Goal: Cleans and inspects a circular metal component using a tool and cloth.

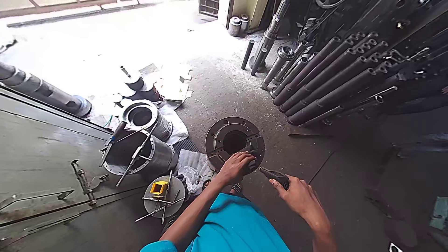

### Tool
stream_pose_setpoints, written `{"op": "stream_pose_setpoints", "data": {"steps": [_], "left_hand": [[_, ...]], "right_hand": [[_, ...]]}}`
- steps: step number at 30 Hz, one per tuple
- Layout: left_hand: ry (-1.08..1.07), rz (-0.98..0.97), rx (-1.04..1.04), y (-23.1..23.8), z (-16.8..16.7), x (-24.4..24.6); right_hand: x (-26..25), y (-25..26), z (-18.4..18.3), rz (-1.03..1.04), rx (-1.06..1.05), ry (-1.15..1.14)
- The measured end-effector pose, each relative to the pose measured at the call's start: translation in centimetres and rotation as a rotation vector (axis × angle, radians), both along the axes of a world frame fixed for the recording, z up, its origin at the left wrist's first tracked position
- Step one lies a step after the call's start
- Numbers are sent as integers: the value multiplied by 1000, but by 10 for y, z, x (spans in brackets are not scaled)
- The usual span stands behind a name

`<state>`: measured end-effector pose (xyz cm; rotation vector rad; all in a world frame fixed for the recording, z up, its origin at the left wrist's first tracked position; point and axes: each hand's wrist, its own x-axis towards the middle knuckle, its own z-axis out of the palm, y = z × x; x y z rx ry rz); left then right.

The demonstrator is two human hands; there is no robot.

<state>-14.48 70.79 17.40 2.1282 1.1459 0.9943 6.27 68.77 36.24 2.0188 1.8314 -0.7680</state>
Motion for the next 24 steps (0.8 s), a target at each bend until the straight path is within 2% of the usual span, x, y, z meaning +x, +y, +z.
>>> {"op": "stream_pose_setpoints", "data": {"steps": [6, 10, 12, 16, 20, 24], "left_hand": [[-136, -163, -8, -1, 1, -13], [-357, -259, -14, 3, 3, -23], [-393, -291, 20, 3, 2, -26], [-254, -335, -22, 2, 2, -26], [19, -121, 52, 2, -3, -5], [94, 66, 170, -4, -9, 10]], "right_hand": [[-10, 5, -1, 76, -74, -19], [-6, 5, -6, 47, -69, 12], [-8, 5, -6, 24, -59, 17], [-14, 4, -3, 13, -65, -6], [-21, 0, 1, 33, -68, -43], [-28, -7, -2, 113, -14, -124]]}}
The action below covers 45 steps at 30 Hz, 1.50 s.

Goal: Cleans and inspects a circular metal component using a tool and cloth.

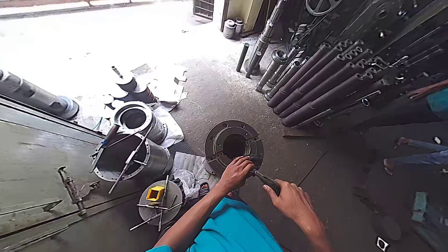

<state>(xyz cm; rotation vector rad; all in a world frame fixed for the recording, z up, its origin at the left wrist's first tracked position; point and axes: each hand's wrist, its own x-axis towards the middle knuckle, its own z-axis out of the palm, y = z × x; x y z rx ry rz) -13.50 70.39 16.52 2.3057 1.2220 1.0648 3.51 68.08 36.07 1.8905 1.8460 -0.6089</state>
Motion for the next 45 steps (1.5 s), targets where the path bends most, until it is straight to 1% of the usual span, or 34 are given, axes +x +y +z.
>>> {"op": "stream_pose_setpoints", "data": {"steps": [4, 9, 15, 21, 24, 28, 32, 36, 41, 45], "left_hand": [[16, 10, 10, 0, -2, 1], [-15, 10, 14, 0, -3, -1], [-14, 50, 43, -2, -5, 1], [-31, 46, 37, -1, -6, 0], [-27, 52, 57, -1, -7, 0], [-52, 61, 51, -1, -8, 0], [-77, 99, 20, -2, -7, 1], [-50, 124, 59, 0, -10, 2], [-17, 118, 39, -1, -9, 2], [-50, 123, 43, -1, -7, 2]], "right_hand": [[-5, 2, 3, 24, -15, -55], [-10, 4, 13, 37, -24, -78], [-14, 6, 9, -12, -14, -72], [-17, 12, 15, 34, -32, -110], [-18, 18, 20, 62, -74, -151], [-28, 30, 28, 76, -88, -179], [-42, 48, 34, 155, -122, -224], [-41, 54, 31, 230, -130, -267], [-35, 54, 23, 177, -134, -245], [-40, 59, 35, 209, -145, -271]]}}
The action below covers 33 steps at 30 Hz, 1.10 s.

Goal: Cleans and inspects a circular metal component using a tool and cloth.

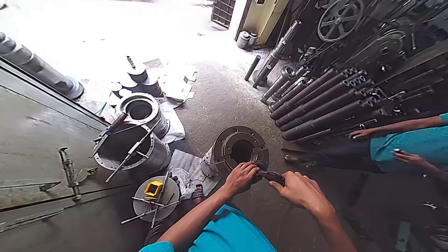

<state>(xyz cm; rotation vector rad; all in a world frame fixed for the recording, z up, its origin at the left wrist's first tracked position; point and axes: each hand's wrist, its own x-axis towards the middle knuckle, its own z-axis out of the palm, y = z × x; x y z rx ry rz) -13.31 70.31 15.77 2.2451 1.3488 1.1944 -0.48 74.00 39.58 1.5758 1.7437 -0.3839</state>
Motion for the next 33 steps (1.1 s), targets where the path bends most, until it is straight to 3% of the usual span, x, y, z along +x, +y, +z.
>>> {"op": "stream_pose_setpoints", "data": {"steps": [8, 13, 26, 29, 33], "left_hand": [[21, 0, 5, 0, -2, -1], [-16, -3, 5, 1, -2, 0], [-40, -12, 0, 0, 1, -2], [-236, 41, -67, -11, 13, -14], [-680, 415, -196, -34, 36, -66]], "right_hand": [[3, -5, -12, 23, 6, -18], [2, -4, 10, 56, 30, -40], [33, -24, 17, -10, 91, 75], [65, -34, 22, -112, 124, 232], [107, -53, 8, -205, 209, 458]]}}
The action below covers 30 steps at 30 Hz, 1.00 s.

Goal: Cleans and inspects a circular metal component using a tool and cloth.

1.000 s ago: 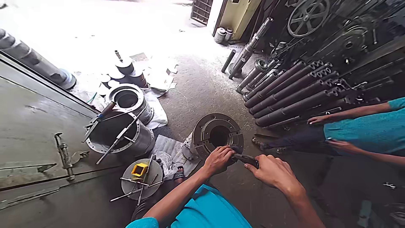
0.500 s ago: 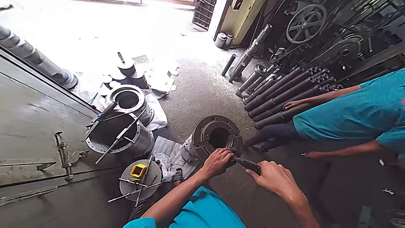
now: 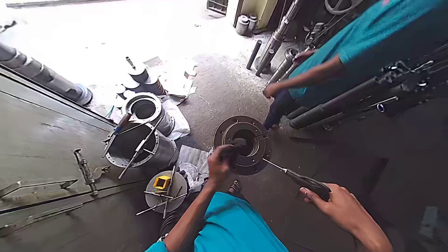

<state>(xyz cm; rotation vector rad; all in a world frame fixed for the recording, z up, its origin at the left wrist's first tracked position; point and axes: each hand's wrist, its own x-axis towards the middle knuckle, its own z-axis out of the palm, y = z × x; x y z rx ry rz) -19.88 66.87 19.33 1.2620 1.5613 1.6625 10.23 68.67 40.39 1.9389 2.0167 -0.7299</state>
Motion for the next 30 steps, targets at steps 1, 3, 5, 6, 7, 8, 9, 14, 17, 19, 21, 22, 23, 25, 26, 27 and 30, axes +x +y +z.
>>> {"op": "stream_pose_setpoints", "data": {"steps": [1, 3, 5, 6, 7, 8, 9, 14, 17, 19, 21, 22, 23, 25, 26, 27, 30], "left_hand": [[-105, 86, -51, -6, 5, -17], [-282, 237, -94, -14, 9, -49], [-394, 345, -34, -18, -1, -76], [-414, 378, -3, -19, -6, -87], [-425, 400, 13, -20, -9, -95], [-420, 415, 16, -21, -10, -101], [-414, 428, 17, -22, -9, -104], [-343, 366, -25, -20, -5, -88], [-197, 232, -29, -17, -6, -67], [-62, 55, 24, -13, -13, -55], [134, -156, 59, -6, -26, -48], [241, -238, 65, -2, -36, -45], [343, -278, 63, 0, -46, -41], [477, -246, 66, 3, -63, -34], [511, -209, 72, 5, -68, -32], [529, -180, 77, 7, -71, -31], [550, -132, 87, 10, -72, -27]], "right_hand": [[4, -5, -7, -20, 2, 48], [5, -12, -21, -51, 19, 143], [-1, -16, -37, -60, 37, 202], [-7, -18, -45, -57, 41, 223], [-13, -18, -53, -45, 39, 238], [-21, -18, -59, -25, 36, 244], [-30, -17, -63, -1, 31, 253], [-85, -8, -68, 98, -7, 201], [-119, 4, -68, 163, -60, 108], [-140, 13, -68, 213, -114, 20], [-157, 21, -67, 240, -156, -61], [-164, 25, -67, 253, -161, -86], [-169, 29, -67, 263, -161, -104], [-178, 36, -64, 282, -159, -150], [-182, 39, -64, 292, -156, -170], [-185, 41, -62, 303, -153, -189], [-188, 43, -56, 328, -160, -220]]}}
